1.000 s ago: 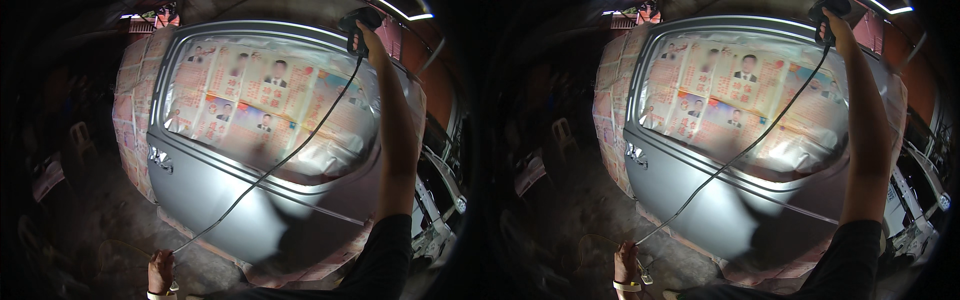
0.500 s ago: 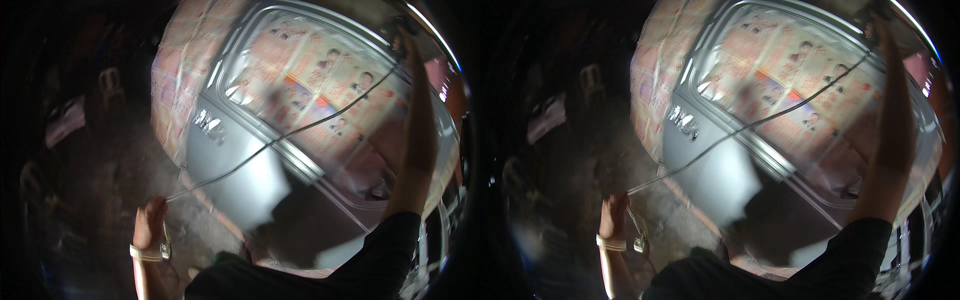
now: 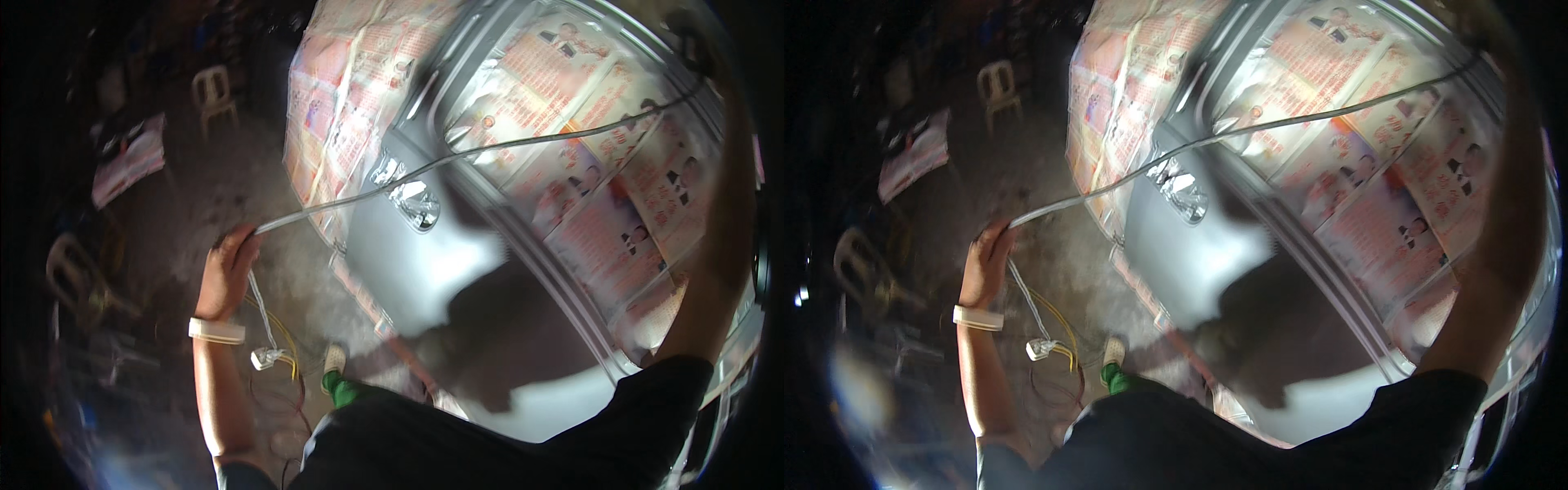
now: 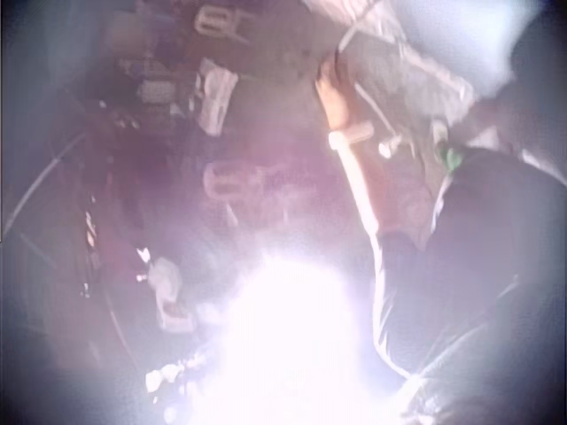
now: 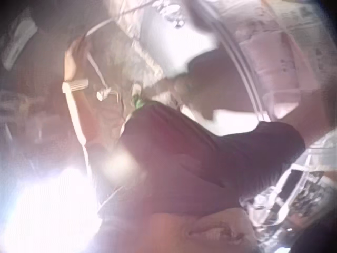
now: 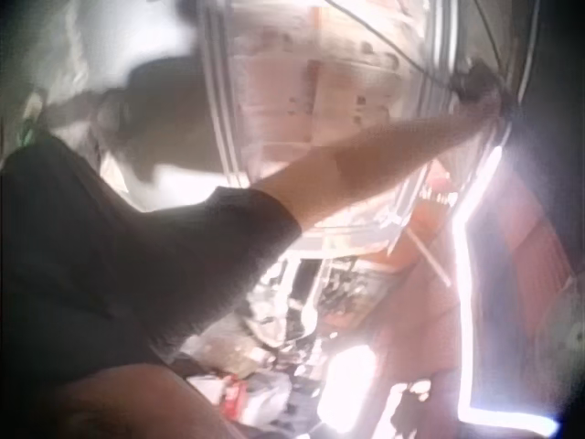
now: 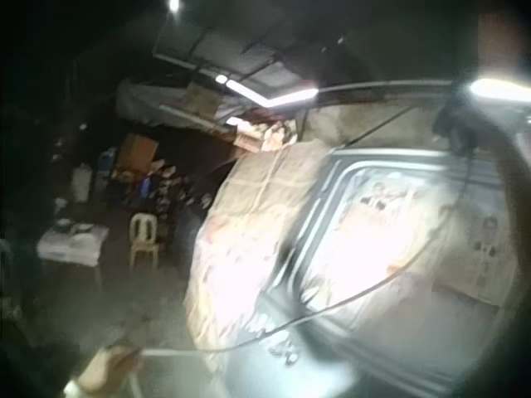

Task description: The person uses a heat gun to dry a silver car hood covered with newspaper. The person moves the heat gun across the surface of the hood, focusing on different areas to ensure even drying.

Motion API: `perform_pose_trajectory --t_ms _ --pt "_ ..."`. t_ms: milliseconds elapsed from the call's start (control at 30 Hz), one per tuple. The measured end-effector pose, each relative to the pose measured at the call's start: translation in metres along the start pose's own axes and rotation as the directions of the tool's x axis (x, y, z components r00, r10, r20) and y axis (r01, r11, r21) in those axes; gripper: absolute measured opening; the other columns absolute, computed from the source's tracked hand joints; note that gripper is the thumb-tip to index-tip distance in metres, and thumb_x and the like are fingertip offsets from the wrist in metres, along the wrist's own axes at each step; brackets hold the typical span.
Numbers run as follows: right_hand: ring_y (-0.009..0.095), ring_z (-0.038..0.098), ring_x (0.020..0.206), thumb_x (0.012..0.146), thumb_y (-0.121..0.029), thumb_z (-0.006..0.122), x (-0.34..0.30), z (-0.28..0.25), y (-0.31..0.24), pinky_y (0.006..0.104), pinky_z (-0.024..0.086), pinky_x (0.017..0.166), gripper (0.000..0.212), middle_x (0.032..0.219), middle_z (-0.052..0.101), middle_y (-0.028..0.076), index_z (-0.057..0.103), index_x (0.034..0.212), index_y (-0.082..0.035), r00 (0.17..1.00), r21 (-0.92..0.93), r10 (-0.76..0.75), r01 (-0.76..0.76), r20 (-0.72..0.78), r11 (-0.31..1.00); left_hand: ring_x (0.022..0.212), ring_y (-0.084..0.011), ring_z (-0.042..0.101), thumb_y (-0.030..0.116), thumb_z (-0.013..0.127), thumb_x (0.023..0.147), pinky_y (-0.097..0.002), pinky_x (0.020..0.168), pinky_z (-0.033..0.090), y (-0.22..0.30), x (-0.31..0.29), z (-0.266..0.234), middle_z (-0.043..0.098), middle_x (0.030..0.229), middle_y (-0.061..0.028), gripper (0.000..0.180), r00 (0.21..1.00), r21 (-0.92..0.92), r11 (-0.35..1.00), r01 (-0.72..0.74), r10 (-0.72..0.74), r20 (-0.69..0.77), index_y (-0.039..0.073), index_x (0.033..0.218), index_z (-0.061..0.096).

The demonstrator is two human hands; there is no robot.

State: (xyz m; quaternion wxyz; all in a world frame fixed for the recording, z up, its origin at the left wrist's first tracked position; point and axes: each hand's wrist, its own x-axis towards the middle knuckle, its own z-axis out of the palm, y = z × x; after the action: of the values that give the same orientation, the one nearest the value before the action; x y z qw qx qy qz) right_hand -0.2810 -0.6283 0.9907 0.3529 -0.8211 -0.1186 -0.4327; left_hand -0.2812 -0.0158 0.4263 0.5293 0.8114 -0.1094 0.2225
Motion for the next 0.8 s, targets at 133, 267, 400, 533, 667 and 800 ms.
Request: perform_pose_trajectory --t_ms 133,267,400,533,667,800 --pt "0.019 0.060 0.053 0.097 -0.040 0.063 0.034 0.052 0.017 0.0367 0.054 0.048 0.031 0.070 0.062 0.006 0.064 0.096 -0.009 0.999 0.044 -0.036 0.035 0.018 0.998 0.075 -0.0114 0.055 0.005 0.061 0.099 -0.0275 0.069 0.046 -0.062 0.043 -0.005 0.060 0.081 -0.0031 0.014 0.999 -0.148 0.989 0.022 -0.028 -0.040 0.000 0.111 0.067" --pt "0.021 0.061 0.053 0.098 -0.038 0.061 0.064 0.115 0.010 0.0390 0.054 0.047 0.029 0.071 0.063 0.007 0.064 0.097 -0.009 0.996 0.065 -0.053 0.048 0.069 0.997 0.079 -0.0095 0.054 -0.002 0.058 0.100 -0.0261 0.072 0.046 -0.099 0.094 -0.007 0.061 0.088 0.0006 0.017 1.000 -0.283 0.959 0.000 -0.004 -0.014 0.003 0.112 0.069" --pt "0.022 0.061 0.053 0.099 -0.036 0.059 0.088 0.181 0.008 0.0413 0.055 0.045 0.028 0.071 0.064 0.008 0.065 0.099 -0.009 0.979 0.106 -0.089 0.070 0.186 0.992 0.081 -0.0089 0.054 -0.001 0.057 0.101 -0.0254 0.075 0.047 -0.138 0.139 0.008 0.066 0.099 -0.0005 0.019 0.999 -0.413 0.910 0.049 -0.049 0.009 0.005 0.113 0.069" --pt "0.021 0.058 0.051 0.101 -0.036 0.058 0.131 0.250 0.009 0.0394 0.050 0.044 0.027 0.069 0.061 0.007 0.065 0.098 -0.011 0.995 0.030 0.103 -0.103 -0.002 0.994 0.083 -0.0086 0.056 -0.001 0.058 0.101 -0.0251 0.076 0.048 -0.189 0.176 0.004 0.070 0.105 -0.0017 0.020 0.999 -0.488 0.872 0.029 -0.046 -0.022 0.007 0.115 0.069" --pt "0.020 0.051 0.049 0.103 -0.036 0.058 0.171 0.308 0.020 0.0388 0.045 0.048 0.029 0.067 0.056 0.005 0.064 0.092 -0.009 0.982 -0.003 0.153 -0.154 -0.111 0.988 0.084 -0.0085 0.057 -0.001 0.059 0.101 -0.0255 0.077 0.049 -0.237 0.212 -0.002 0.071 0.107 -0.0022 0.024 0.999 -0.495 0.868 -0.031 0.032 -0.006 0.011 0.119 0.069" --pt "0.019 0.051 0.049 0.101 -0.040 0.060 0.194 0.351 0.032 0.0380 0.043 0.047 0.037 0.064 0.053 0.004 0.064 0.084 -0.008 0.981 -0.043 0.168 -0.172 -0.092 0.984 0.087 -0.0095 0.057 -0.001 0.058 0.101 -0.0258 0.078 0.050 -0.264 0.247 -0.019 0.070 0.110 -0.0025 0.025 0.996 -0.423 0.906 -0.012 0.048 0.074 0.012 0.120 0.069"
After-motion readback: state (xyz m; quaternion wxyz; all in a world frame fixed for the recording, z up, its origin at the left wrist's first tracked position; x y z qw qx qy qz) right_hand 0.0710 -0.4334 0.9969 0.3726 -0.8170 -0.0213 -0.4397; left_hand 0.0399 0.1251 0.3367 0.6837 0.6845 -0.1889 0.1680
